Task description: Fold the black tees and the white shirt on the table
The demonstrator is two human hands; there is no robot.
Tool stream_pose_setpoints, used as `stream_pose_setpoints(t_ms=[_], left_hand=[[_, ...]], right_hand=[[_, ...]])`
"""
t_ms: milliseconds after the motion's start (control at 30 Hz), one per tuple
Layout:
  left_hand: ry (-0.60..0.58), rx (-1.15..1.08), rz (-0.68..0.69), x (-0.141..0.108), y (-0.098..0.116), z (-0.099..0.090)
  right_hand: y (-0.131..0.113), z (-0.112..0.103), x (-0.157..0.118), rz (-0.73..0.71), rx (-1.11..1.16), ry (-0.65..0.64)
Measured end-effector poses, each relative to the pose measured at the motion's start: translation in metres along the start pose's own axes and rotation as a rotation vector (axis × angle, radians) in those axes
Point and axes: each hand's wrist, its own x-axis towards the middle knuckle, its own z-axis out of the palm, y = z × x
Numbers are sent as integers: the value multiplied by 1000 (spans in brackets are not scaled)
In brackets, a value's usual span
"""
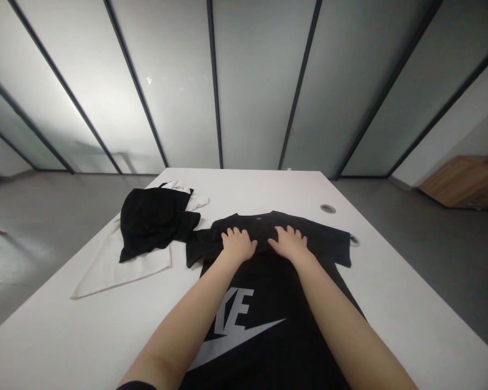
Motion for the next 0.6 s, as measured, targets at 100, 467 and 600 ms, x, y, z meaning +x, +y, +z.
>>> stream_pose_setpoints(t_ms=[100,467,600], left_hand=[[-3,16,-13,2,0,17],[217,-181,174,50,-42,10],[229,-196,11,43,-78,-1]], right_hand=[[2,9,-1,60,13,-67],[26,13,30,44,52,152],[60,12,30,104,82,221]])
